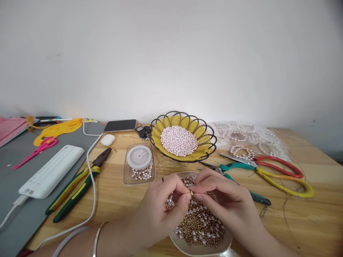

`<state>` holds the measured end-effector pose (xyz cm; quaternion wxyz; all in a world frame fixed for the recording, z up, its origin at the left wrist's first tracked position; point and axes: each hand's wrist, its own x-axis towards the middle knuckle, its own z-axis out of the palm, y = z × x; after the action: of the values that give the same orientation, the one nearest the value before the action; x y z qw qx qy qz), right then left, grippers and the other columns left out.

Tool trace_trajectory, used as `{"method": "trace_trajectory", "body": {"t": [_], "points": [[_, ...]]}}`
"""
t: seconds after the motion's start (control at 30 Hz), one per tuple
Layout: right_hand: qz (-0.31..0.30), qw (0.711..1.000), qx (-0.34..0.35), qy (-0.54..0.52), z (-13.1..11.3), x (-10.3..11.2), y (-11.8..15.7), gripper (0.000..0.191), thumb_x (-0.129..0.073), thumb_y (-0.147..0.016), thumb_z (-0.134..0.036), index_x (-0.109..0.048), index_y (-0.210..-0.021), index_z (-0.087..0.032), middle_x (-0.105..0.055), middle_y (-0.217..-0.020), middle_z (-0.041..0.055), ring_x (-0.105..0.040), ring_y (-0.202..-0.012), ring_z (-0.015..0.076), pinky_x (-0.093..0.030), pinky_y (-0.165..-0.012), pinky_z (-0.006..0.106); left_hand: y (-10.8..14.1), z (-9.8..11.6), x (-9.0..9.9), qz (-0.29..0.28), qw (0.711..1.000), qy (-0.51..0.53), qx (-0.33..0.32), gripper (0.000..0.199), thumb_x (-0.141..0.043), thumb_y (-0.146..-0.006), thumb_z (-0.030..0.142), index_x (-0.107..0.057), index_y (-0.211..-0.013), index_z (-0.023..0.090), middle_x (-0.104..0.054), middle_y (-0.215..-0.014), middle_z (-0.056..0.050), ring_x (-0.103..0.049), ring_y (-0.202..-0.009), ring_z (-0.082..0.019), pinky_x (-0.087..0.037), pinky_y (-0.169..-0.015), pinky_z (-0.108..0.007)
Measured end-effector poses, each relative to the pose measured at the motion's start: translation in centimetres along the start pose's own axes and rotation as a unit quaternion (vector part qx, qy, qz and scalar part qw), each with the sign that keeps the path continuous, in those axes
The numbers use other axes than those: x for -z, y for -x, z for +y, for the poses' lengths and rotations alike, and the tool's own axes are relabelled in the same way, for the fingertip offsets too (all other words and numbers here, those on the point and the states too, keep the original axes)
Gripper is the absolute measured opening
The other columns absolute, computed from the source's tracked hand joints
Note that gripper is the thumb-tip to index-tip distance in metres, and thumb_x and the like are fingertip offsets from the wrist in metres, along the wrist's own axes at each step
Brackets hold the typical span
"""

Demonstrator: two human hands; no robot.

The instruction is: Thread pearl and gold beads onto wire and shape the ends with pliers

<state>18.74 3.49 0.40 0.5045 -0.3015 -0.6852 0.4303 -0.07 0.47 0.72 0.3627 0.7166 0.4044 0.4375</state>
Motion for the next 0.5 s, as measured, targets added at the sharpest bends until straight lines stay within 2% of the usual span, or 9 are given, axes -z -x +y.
{"method": "trace_trajectory", "body": {"t": [0.27,0.33,0.5], "points": [[-0.001,0.999,0.008,0.032,-0.26,0.09,0.08,0.017,-0.068,-0.087,-0.011,-0.069,-0.078,-0.025,-0.063,-0.069,-0.0029,-0.058,-0.065,0.0142,-0.047,-0.058,0.025,0.15,-0.40,-0.22,0.012,1.000,0.008,0.011,0.002,-0.062,-0.095,0.020,-0.062,-0.097,0.020,-0.064,-0.077,0.001,-0.061,-0.069,-0.012,-0.047,-0.064,-0.023],[-0.007,0.999,0.006,0.037,-0.24,0.01,0.12,0.017,-0.067,-0.087,-0.011,-0.066,-0.076,-0.024,-0.061,-0.068,-0.0032,-0.057,-0.065,0.0142,-0.046,-0.058,0.026,0.08,-0.44,-0.21,0.012,1.000,0.020,0.012,0.010,-0.065,-0.093,0.020,-0.061,-0.103,0.020,-0.067,-0.082,0.001,-0.063,-0.072,-0.013,-0.049,-0.067,-0.022],[-0.031,0.999,0.006,0.045,-0.16,-0.06,0.11,0.018,-0.065,-0.088,-0.011,-0.064,-0.075,-0.024,-0.060,-0.068,-0.0033,-0.057,-0.063,0.0146,-0.046,-0.057,0.027,-0.29,-0.36,-0.09,0.004,1.000,0.002,-0.025,0.007,-0.062,-0.092,0.014,-0.060,-0.095,0.020,-0.065,-0.081,0.000,-0.062,-0.072,-0.013,-0.049,-0.066,-0.023]]}}
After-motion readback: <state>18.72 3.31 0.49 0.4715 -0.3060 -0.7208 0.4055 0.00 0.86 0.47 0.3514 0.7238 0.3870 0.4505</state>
